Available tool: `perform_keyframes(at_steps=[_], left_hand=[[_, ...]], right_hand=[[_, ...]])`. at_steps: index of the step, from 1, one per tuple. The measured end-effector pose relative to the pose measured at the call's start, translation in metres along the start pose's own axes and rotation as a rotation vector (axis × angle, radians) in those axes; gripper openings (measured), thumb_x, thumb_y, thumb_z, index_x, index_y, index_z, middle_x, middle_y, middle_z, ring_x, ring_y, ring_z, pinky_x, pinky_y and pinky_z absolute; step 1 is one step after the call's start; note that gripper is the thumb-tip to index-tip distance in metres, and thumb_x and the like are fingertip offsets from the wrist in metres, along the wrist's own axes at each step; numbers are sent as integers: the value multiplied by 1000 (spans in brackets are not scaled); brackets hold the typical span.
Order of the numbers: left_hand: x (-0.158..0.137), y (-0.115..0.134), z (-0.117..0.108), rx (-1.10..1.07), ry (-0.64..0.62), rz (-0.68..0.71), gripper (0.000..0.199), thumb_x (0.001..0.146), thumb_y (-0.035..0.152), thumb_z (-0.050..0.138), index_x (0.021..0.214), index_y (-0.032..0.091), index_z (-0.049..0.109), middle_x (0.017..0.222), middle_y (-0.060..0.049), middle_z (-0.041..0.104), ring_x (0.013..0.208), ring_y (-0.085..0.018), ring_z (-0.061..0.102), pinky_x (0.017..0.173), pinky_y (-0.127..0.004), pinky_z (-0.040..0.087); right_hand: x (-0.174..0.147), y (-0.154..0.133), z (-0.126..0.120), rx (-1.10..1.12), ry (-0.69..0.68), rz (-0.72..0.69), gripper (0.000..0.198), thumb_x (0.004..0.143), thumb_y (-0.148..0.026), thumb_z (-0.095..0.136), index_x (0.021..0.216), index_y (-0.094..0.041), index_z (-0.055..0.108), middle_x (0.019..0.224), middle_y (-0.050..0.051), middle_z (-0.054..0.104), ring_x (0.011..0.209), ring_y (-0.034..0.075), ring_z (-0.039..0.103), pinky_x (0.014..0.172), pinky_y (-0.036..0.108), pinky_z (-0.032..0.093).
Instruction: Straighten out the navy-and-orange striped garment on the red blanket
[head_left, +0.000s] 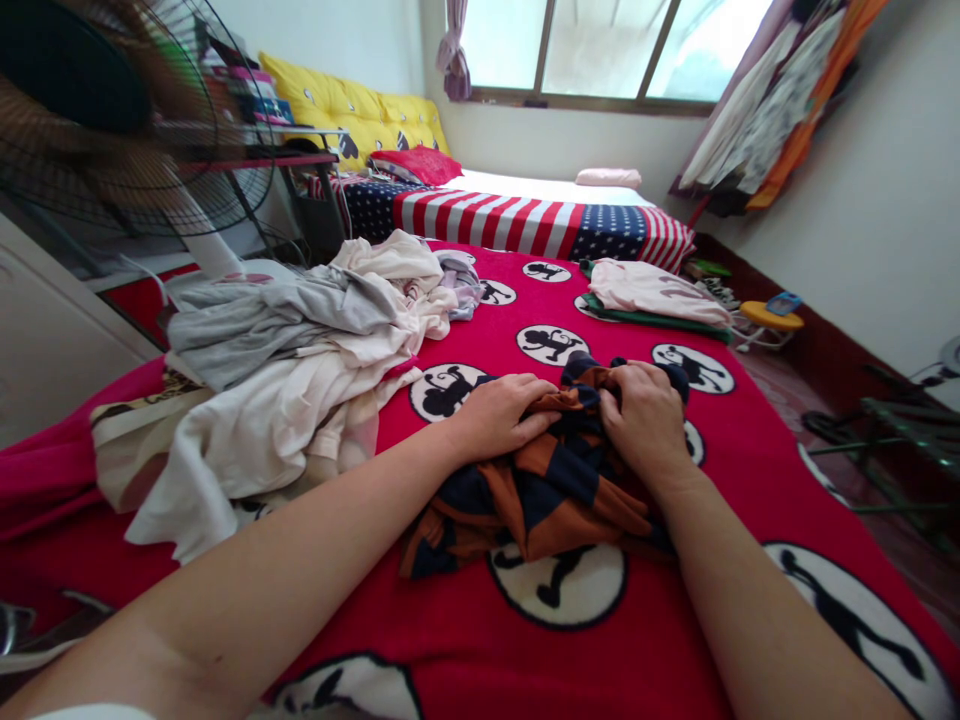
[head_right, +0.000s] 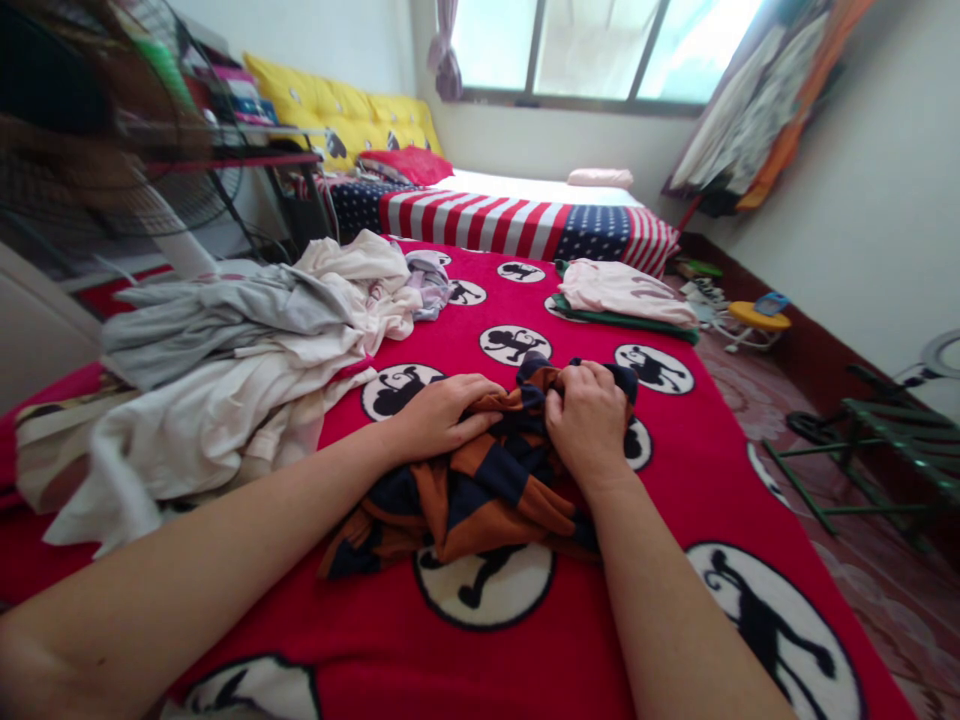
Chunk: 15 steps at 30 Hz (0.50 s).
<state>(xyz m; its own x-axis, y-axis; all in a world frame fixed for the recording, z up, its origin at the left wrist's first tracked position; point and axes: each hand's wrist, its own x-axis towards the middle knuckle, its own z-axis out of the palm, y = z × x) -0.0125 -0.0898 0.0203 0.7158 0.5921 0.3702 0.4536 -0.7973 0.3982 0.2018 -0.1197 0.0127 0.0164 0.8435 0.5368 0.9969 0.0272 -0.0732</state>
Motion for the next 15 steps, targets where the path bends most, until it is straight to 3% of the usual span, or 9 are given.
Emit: perform_keyframes(at_steps=[15], left_hand=[[0,0,1,1,0,5,30,93,31,53,118,16,61,111,-8,66,101,-23,63,88,-32,49]], right_hand=[[0,0,0,-6,-2,9,14,83,-23,49,88,-18,60,107,15,68,117,31,54,90,43,45]])
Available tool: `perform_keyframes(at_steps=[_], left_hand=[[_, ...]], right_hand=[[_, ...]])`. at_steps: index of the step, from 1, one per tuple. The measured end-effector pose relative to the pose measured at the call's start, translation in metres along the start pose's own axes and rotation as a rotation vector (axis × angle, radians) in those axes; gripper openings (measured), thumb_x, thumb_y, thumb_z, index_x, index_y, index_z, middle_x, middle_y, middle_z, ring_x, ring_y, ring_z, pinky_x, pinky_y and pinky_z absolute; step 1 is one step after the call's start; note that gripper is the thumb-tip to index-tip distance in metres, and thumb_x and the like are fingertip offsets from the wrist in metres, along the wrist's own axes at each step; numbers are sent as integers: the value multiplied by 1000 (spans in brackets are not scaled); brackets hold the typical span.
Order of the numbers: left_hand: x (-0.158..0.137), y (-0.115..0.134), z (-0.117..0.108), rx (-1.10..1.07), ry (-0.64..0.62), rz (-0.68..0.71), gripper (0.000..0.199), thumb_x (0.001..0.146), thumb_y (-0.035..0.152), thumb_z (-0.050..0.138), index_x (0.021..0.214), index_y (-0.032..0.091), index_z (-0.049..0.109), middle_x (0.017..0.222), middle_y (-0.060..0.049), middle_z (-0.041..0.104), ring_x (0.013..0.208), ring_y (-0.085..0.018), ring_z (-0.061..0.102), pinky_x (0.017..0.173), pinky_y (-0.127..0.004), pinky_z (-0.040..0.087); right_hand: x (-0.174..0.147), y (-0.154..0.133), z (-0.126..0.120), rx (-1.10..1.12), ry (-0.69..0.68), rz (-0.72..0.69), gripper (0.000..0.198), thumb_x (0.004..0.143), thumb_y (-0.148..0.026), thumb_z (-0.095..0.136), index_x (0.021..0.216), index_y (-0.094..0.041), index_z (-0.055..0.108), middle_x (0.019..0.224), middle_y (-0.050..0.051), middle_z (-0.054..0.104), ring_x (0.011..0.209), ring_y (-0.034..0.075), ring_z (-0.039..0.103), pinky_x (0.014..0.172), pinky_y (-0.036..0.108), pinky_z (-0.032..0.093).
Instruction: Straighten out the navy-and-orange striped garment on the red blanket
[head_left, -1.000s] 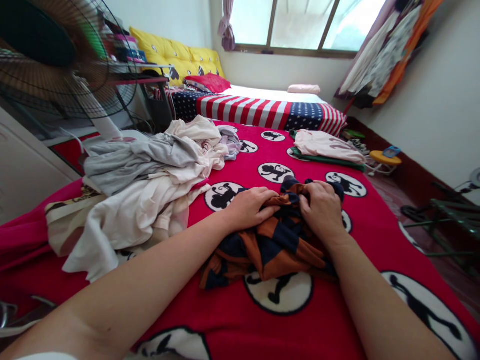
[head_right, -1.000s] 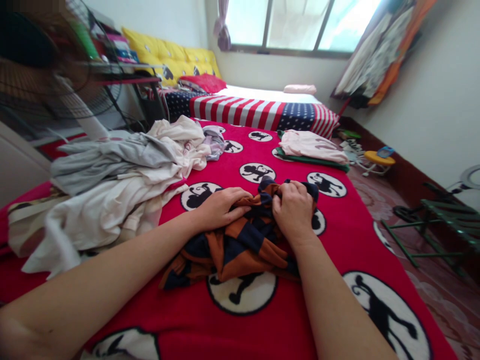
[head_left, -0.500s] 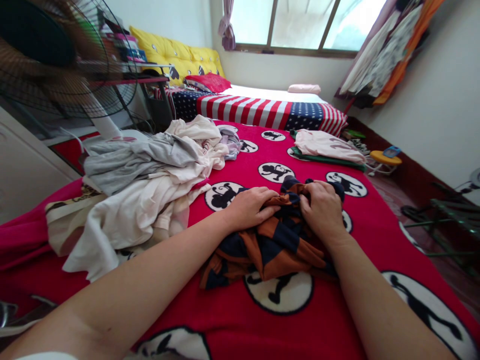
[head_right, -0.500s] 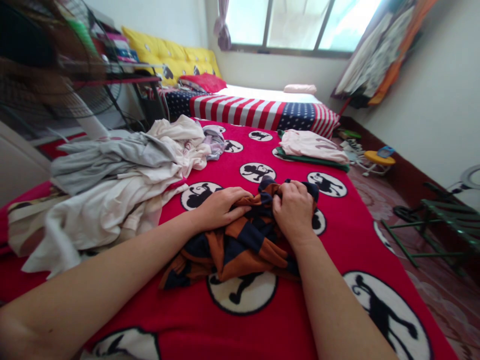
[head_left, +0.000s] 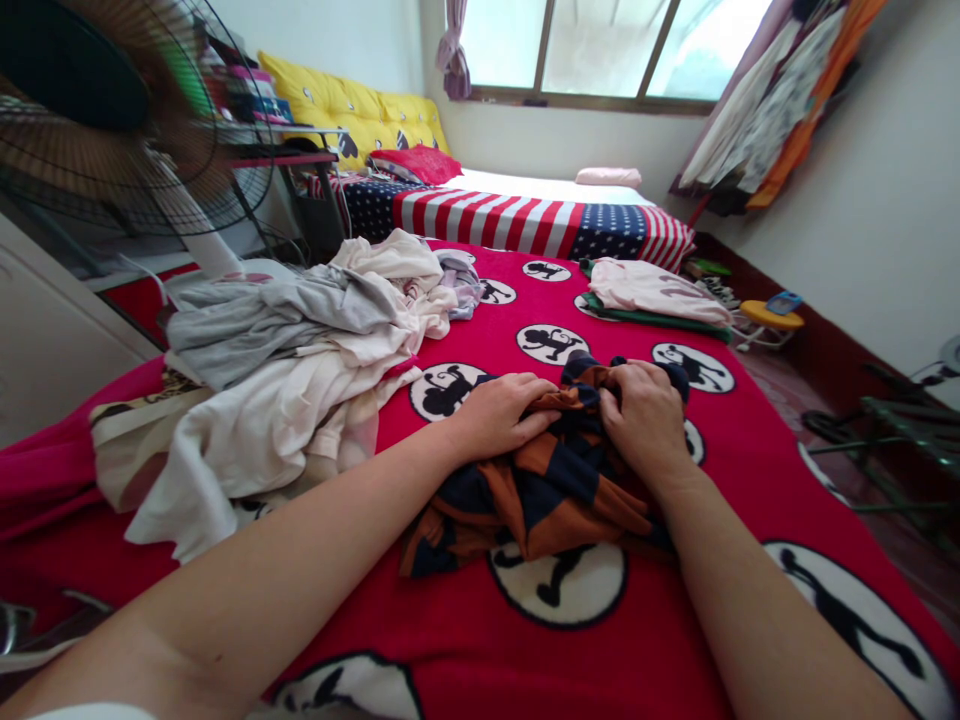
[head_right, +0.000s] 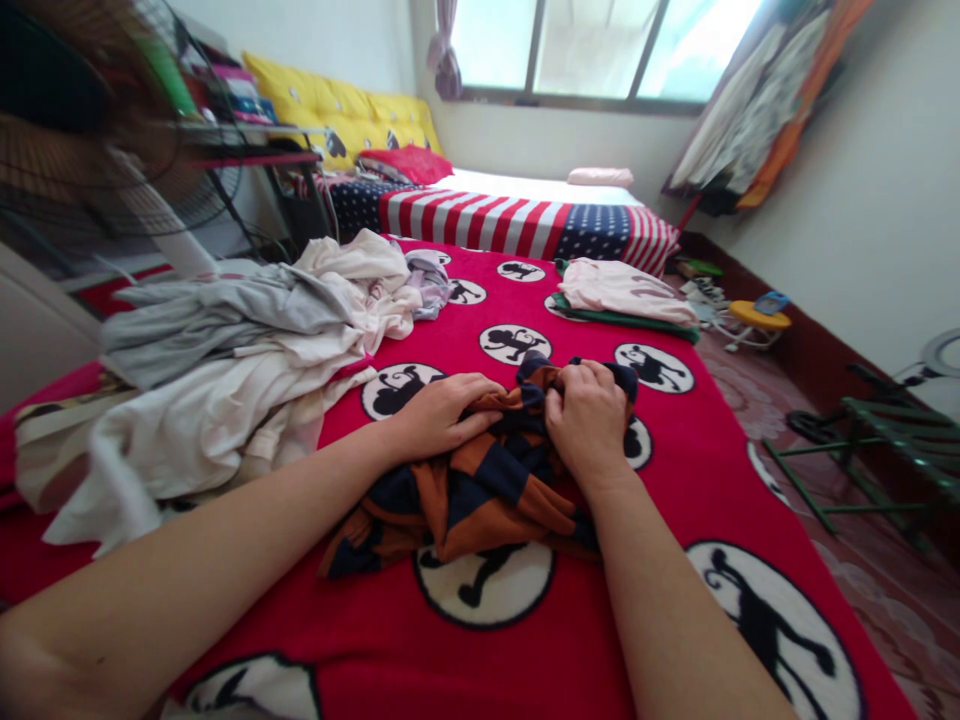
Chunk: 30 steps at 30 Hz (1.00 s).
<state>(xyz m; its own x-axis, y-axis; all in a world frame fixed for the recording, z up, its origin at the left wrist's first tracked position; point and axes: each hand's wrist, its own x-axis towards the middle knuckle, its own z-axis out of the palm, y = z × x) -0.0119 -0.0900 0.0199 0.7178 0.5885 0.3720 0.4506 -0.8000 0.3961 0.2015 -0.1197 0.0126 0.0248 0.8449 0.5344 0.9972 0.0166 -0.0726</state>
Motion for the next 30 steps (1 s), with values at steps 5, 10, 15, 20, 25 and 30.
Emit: perform_keyframes(at_steps=[5,10,15,20,25,30], left_hand=[[0,0,1,1,3,-2,30,93,31,53,118,16,61,111,-8,66,102,-23,62,89,-32,49],[-1,0,1,3,1,-3,30,93,32,52,118,17,61,111,-8,66,101,-23,63,88,-32,49],[-1,-1,0,1,3,-3,30,93,31,52,117,17,61,111,-8,66,101,-22,63,88,-32,49],[0,-1,1,0,0,-3,29,93,31,52,117,16,61,110,-8,66,102,-23,63,89,-32,48],[0,0,1,-1,2,-3,30,93,32,52,117,17,61,110,-8,66,101,-22,63,88,-32,48],[0,0,0,-3,0,-2,29,93,32,52,117,17,61,110,-8,66,101,-22,63,88,-32,49]], right_hand=[[0,1,1,4,8,-6,14,83,-23,49,88,-18,60,106,16,68,116,31,54,89,42,45],[0,0,0,8,13,-8,15,83,-23,49,89,-17,61,107,16,68,115,32,54,89,43,45],[0,-1,-1,7,-2,1,15,82,-23,49,88,-17,61,106,16,68,115,32,54,90,43,44],[0,-1,-1,4,0,-1,15,83,-23,48,88,-17,60,107,16,67,116,32,54,90,43,44],[0,-1,-1,5,-6,2,15,82,-23,49,89,-17,61,107,16,67,116,32,54,90,43,44],[0,-1,-1,20,26,-13,14,82,-23,48,87,-18,60,104,17,68,113,32,54,87,43,44]])
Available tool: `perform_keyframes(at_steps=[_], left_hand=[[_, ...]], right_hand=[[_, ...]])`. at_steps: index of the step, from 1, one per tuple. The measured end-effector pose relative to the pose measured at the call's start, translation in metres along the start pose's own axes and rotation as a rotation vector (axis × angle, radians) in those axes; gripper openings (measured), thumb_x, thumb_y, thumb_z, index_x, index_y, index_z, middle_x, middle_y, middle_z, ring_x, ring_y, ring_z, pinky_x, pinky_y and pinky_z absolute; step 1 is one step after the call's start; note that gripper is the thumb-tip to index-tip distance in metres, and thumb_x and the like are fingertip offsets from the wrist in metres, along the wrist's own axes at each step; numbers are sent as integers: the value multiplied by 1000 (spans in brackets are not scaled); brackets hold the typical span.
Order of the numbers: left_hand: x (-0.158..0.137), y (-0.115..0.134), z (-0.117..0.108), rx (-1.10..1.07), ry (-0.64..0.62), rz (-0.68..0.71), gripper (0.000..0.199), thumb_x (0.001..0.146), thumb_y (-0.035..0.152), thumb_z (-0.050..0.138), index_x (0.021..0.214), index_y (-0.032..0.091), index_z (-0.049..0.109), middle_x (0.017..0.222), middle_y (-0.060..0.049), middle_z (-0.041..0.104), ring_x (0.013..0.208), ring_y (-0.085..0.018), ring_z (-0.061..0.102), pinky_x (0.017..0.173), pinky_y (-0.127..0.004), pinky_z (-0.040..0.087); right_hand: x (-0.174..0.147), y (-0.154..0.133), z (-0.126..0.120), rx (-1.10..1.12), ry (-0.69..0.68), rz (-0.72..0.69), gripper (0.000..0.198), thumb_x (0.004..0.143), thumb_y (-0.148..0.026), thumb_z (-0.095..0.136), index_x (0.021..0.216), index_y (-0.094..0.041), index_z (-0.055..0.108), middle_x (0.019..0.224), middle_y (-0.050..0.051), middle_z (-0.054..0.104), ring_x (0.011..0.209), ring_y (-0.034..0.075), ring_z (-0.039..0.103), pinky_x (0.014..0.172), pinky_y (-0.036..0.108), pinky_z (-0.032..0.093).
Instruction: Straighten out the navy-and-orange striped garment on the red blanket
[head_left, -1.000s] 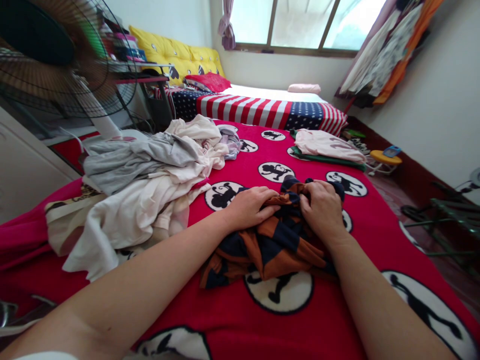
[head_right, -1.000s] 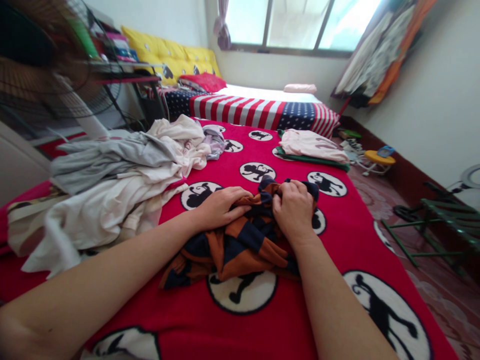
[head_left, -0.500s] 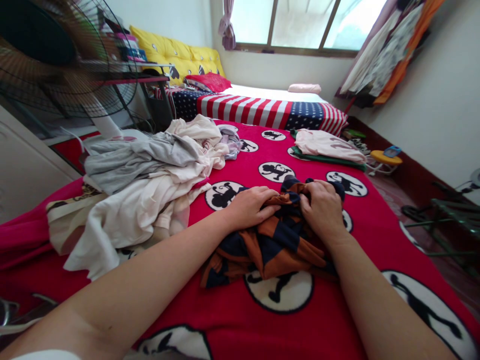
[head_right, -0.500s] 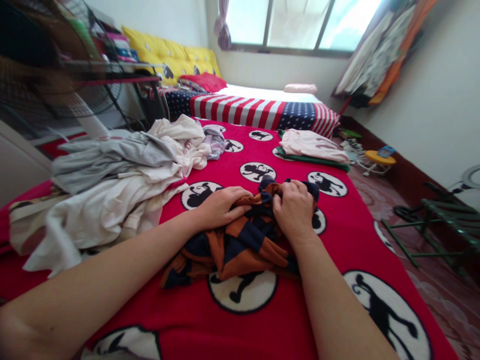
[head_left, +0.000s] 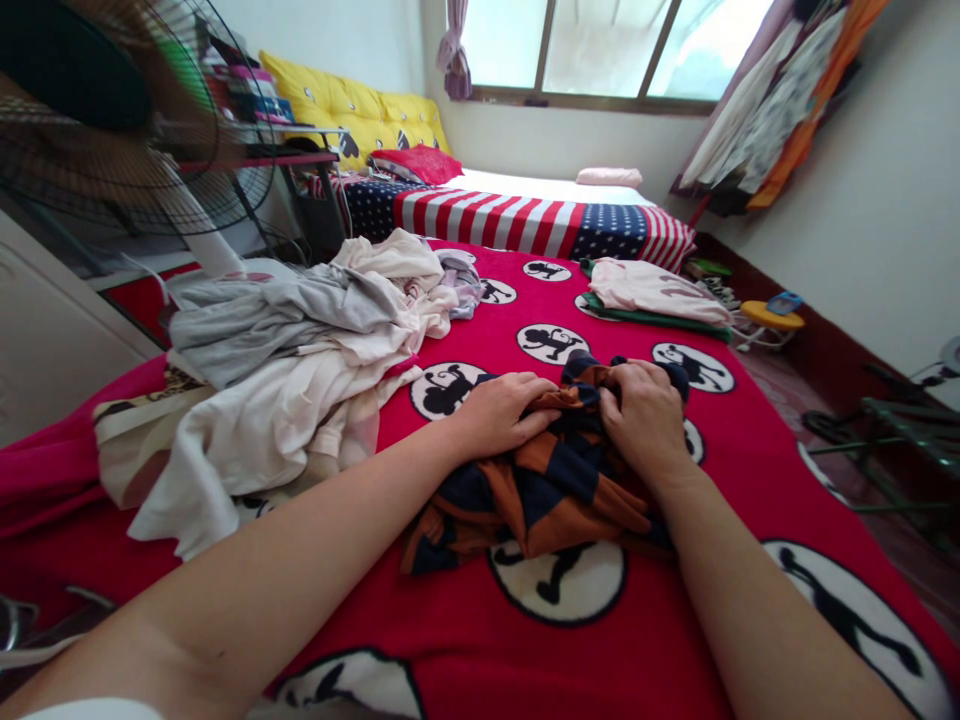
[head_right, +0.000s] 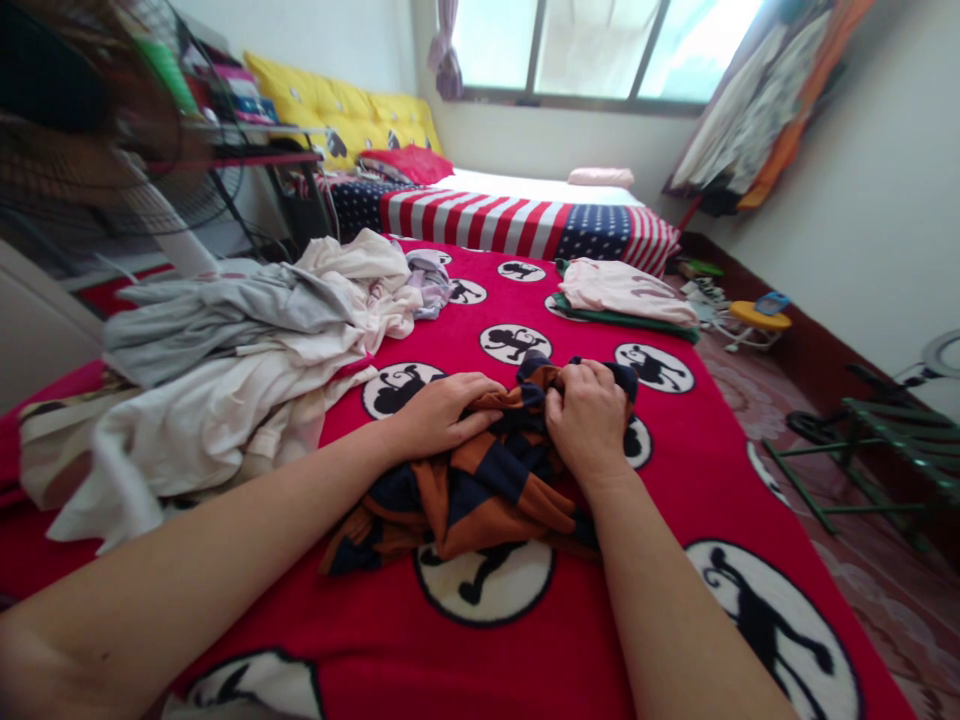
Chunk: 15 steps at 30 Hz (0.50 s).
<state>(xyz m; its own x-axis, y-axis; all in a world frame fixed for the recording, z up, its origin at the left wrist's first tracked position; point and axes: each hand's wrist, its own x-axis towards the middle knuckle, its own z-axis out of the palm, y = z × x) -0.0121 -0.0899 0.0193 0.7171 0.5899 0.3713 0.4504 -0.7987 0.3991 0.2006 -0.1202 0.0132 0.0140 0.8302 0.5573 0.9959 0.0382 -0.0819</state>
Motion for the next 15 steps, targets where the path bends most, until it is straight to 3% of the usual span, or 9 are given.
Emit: perform_keyframes(at_steps=[15], left_hand=[[0,0,0,3,0,-7,29,93,30,53,117,16,61,111,-8,66,103,-22,62,90,-32,48]], right_hand=[[0,0,0,-11,-31,11,15,82,-23,48,88,-17,61,106,17,67,115,32,53,89,42,43]])
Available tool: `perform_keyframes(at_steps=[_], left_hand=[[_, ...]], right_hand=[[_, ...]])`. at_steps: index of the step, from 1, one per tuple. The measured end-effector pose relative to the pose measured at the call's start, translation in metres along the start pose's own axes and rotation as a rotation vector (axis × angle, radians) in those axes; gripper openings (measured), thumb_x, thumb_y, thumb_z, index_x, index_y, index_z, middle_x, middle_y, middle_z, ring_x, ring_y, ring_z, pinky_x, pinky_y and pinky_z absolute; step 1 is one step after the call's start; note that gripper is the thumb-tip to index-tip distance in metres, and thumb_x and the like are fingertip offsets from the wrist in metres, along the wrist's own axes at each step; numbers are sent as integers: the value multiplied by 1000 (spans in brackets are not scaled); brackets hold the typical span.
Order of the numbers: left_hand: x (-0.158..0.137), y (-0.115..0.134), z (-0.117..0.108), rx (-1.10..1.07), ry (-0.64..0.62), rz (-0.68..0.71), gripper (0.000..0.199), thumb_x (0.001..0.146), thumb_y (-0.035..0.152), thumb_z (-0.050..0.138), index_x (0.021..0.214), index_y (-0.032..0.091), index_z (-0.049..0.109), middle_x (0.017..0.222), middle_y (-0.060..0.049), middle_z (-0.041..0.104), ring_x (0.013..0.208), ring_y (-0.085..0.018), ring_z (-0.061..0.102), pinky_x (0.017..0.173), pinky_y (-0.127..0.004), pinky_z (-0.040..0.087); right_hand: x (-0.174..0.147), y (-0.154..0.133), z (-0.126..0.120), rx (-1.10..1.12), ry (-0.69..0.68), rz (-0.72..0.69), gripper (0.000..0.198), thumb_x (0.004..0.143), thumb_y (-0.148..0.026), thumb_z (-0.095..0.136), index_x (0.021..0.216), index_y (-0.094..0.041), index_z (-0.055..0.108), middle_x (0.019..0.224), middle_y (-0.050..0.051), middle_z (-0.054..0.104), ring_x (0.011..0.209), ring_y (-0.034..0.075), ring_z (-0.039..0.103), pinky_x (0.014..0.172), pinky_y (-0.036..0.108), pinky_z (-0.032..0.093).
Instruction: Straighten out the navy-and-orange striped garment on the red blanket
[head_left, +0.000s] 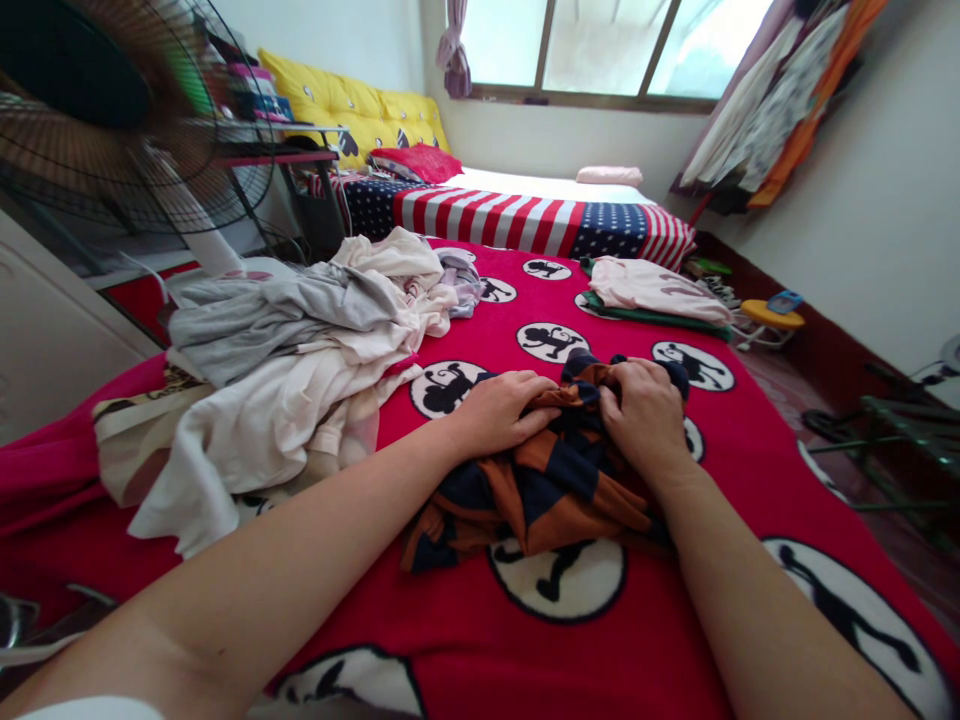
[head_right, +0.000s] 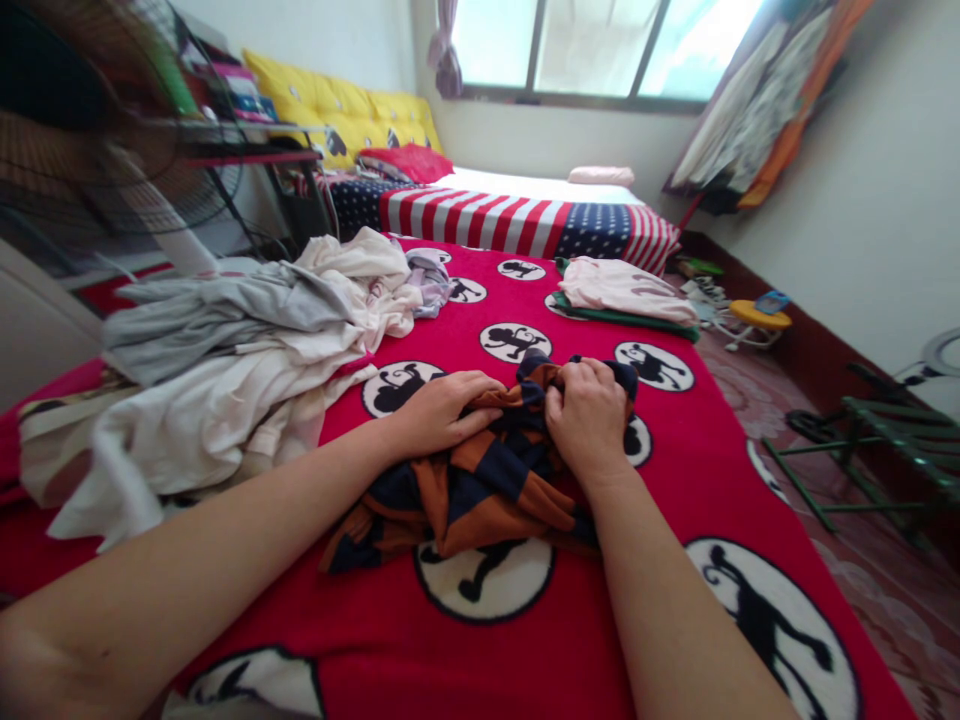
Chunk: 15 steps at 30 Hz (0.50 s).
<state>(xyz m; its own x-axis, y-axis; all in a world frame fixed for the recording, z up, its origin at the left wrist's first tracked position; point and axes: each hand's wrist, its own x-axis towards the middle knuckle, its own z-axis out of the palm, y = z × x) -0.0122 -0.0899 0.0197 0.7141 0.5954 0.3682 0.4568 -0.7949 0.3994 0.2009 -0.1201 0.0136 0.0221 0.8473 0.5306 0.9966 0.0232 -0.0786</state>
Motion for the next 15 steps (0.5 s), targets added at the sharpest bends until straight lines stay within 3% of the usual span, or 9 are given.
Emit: perform_keyframes(at_steps=[15], left_hand=[[-1,0,0,8,-2,-5,30,93,32,53,118,18,61,112,-8,67,103,-22,63,90,-32,49]], right_hand=[[0,0,0,17,33,-17,14,81,-23,48,86,-18,60,103,16,68,112,32,54,87,42,44]])
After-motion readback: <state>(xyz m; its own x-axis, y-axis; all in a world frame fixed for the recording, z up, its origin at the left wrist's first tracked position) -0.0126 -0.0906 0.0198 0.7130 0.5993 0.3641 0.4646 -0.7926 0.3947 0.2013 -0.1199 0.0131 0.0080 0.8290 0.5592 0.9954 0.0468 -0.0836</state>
